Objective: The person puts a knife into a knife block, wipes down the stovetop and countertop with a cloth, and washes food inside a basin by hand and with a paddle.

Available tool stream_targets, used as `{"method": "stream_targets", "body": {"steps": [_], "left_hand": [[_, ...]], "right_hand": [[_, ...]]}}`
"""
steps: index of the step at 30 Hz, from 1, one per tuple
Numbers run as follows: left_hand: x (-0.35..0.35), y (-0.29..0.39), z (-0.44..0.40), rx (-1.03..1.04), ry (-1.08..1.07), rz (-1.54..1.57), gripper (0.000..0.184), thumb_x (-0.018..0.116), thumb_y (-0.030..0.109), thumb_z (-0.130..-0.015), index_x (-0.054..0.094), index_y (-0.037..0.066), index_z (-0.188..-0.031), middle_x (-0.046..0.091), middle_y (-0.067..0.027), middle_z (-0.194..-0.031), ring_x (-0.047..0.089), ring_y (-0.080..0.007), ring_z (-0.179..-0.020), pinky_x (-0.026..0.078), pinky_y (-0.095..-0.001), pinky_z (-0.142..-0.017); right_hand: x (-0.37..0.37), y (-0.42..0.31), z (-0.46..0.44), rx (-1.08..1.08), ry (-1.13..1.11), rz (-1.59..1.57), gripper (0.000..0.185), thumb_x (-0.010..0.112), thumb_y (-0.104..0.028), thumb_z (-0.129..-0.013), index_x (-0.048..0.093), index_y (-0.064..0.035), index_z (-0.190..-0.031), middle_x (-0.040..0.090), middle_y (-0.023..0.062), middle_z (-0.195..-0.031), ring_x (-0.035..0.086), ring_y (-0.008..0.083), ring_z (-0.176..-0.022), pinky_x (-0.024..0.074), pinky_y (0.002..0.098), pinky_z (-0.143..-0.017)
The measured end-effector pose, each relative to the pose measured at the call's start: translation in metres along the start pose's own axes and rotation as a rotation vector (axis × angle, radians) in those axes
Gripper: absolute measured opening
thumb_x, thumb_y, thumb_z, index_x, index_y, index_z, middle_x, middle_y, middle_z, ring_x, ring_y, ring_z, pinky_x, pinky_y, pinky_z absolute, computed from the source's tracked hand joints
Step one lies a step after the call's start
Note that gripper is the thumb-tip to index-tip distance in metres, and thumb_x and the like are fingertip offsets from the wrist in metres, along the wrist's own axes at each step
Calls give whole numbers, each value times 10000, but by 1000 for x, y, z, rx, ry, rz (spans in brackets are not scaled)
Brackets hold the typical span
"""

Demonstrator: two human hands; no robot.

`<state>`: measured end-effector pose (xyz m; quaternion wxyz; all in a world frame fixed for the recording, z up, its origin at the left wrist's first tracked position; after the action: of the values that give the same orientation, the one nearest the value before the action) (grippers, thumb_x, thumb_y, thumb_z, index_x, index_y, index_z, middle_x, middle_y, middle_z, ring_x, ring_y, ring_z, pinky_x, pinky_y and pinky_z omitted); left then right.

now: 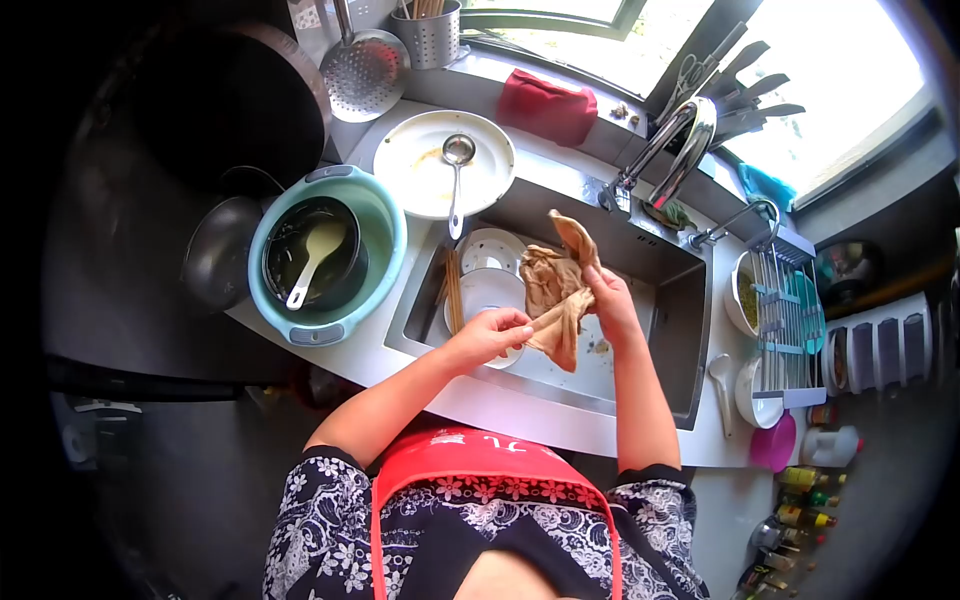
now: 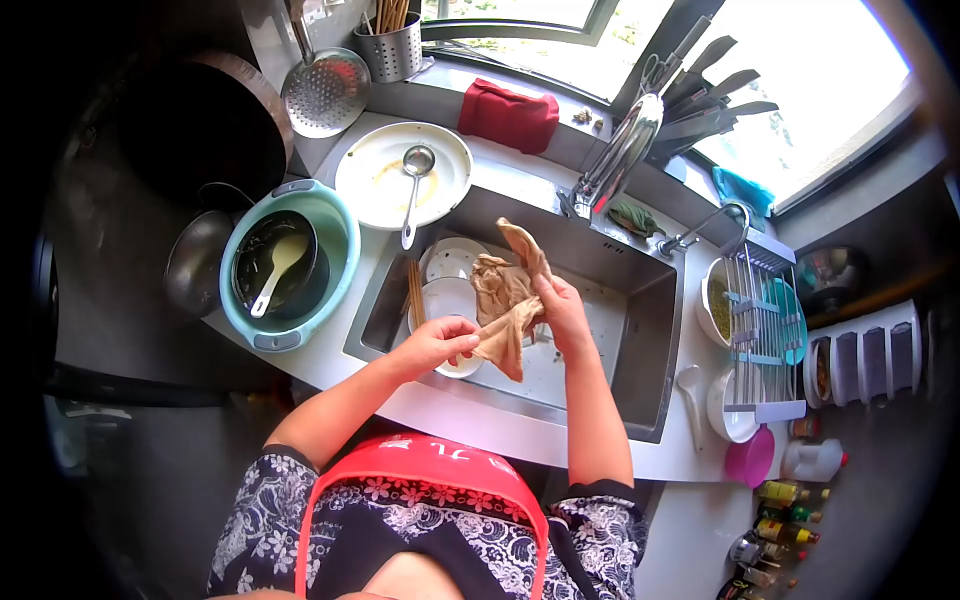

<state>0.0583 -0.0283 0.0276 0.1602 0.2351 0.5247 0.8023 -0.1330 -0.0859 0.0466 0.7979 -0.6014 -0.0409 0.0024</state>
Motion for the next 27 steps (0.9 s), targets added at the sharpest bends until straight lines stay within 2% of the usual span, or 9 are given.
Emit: {"method": "stream_targets", "body": {"steps": [2,5,6,7,9,10,13,18,27], "left_hand": [[-5,-1,6,60,43,-130,291,591,187,-845,574,44,-1099,597,-29,-893,551,-101,-788,468,-249,-670],[-18,-3,13,131,119,-279,328,585,171,-856,562,49,-1159,601,-43,-925,553,-107,-825,473,-252,-728],[-20,0,21,89,134,-263,314,584,171,-858,569,48,-1147,603,-41,-931,554,-104,-827,472,-251,-722],[-25,0,25,53,150,-247,301,582,170,-859,577,47,-1134,605,-39,-937,556,-101,-829,471,-249,-715],[-34,-2,37,29,156,-257,295,578,175,-865,580,51,-1132,609,-32,-944,558,-95,-819,470,-244,-702],[-38,-3,43,-1,161,-254,294,577,175,-866,578,50,-1133,609,-30,-950,558,-91,-820,469,-242,-697],[-49,-11,62,-38,186,-206,287,568,158,-874,571,36,-1133,608,-28,-965,557,-85,-829,469,-239,-700],[-62,-17,91,-35,266,-55,280,552,130,-883,557,6,-1134,610,-57,-1030,566,-113,-919,456,-249,-809],[-61,-24,114,-54,330,118,265,543,107,-897,552,-5,-1136,605,-67,-1048,565,-121,-953,452,-248,-852]], "right_hand": [[2,-12,-9,-127,64,585,235,561,-234,-908,612,-7,-871,612,13,-720,559,73,-623,462,246,-560],[11,-36,-7,-71,-67,-230,230,542,-229,-911,630,-27,-978,635,32,-787,593,103,-685,488,257,-621],[16,-43,-3,-36,39,-378,236,533,-243,-917,623,-26,-943,628,31,-768,589,100,-640,483,241,-571],[10,-42,-10,-41,32,-372,236,533,-243,-917,623,-26,-943,628,31,-768,589,100,-640,483,241,-571],[-8,-37,-28,-70,45,157,233,528,-247,-919,617,-31,-907,612,17,-732,557,77,-569,450,218,-503],[-7,-49,-32,-145,68,85,229,529,-247,-918,613,-36,-887,596,8,-701,522,64,-515,408,204,-440],[1,-89,-30,-170,55,-276,237,493,-224,-938,601,-24,-1006,634,45,-797,607,96,-601,486,229,-487],[13,-119,-54,-386,161,-263,247,473,-184,-947,551,-31,-1124,619,57,-992,624,135,-839,532,251,-637],[41,-180,-129,-745,160,-150,247,500,-118,-937,565,-49,-1164,609,22,-1008,577,93,-871,482,222,-747]]}}
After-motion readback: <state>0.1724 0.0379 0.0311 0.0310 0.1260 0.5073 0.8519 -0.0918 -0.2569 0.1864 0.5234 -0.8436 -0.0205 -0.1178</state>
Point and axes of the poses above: each hand's wrist, its own z-axis away from the middle knuckle, its own x-axis out of the palm, y = z × x, the point moved 6 cm from there along -z, towards the middle knuckle
